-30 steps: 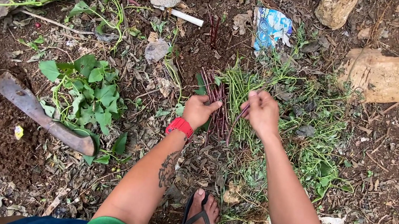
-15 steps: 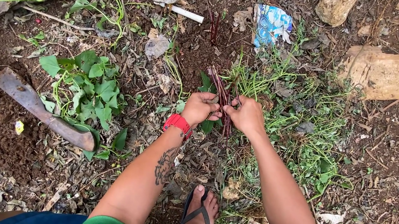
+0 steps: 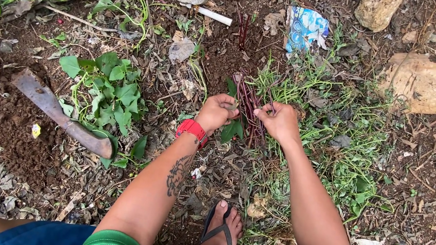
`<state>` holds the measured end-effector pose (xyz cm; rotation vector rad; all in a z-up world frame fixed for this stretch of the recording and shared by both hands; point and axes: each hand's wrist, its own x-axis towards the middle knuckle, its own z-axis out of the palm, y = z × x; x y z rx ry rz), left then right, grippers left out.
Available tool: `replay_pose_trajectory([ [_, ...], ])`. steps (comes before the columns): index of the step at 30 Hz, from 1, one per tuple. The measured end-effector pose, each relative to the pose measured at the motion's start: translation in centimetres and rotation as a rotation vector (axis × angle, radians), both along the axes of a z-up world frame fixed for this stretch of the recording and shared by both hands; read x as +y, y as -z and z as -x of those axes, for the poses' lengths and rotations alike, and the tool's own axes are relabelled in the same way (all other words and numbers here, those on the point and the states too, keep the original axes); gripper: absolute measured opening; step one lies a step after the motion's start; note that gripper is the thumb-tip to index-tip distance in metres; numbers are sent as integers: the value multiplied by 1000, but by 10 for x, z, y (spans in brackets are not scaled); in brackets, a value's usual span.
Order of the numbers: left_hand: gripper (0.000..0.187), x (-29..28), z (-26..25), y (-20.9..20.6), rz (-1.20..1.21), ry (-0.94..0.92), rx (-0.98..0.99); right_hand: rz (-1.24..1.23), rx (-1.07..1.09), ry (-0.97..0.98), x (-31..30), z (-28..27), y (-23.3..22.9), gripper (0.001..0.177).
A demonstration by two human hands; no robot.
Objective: Harvesting sweet potatoes from the garden using a machete.
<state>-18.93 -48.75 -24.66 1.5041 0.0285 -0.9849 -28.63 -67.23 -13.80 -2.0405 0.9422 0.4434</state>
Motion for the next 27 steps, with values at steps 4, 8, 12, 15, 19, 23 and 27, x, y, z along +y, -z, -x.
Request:
replay_pose_trajectory([
  [4, 28, -13, 10, -7, 16, 28, -53, 45, -99, 6, 0, 5, 14, 33],
  [8, 25, -22, 15, -5, -74, 17, -163, 54, -119, 24, -2, 6, 16, 32],
  [12, 26, -27, 16, -21, -267, 36, -252, 88, -89, -2, 6, 3, 4, 37],
  [15, 26, -27, 18, 2, -320, 21, -340, 213, -62, -75, 21, -9, -21, 45],
  [19, 22, -24, 16, -19, -298, -20, -300, 276, -48, -117, 18, -11, 1, 45],
  [23, 18, -14, 1, -50, -286, -38, -229, 251, -50, -99, 13, -14, 17, 32],
  [27, 17, -3, -10, -70, -312, -11, -262, 249, -29, -52, 14, -16, 11, 30],
])
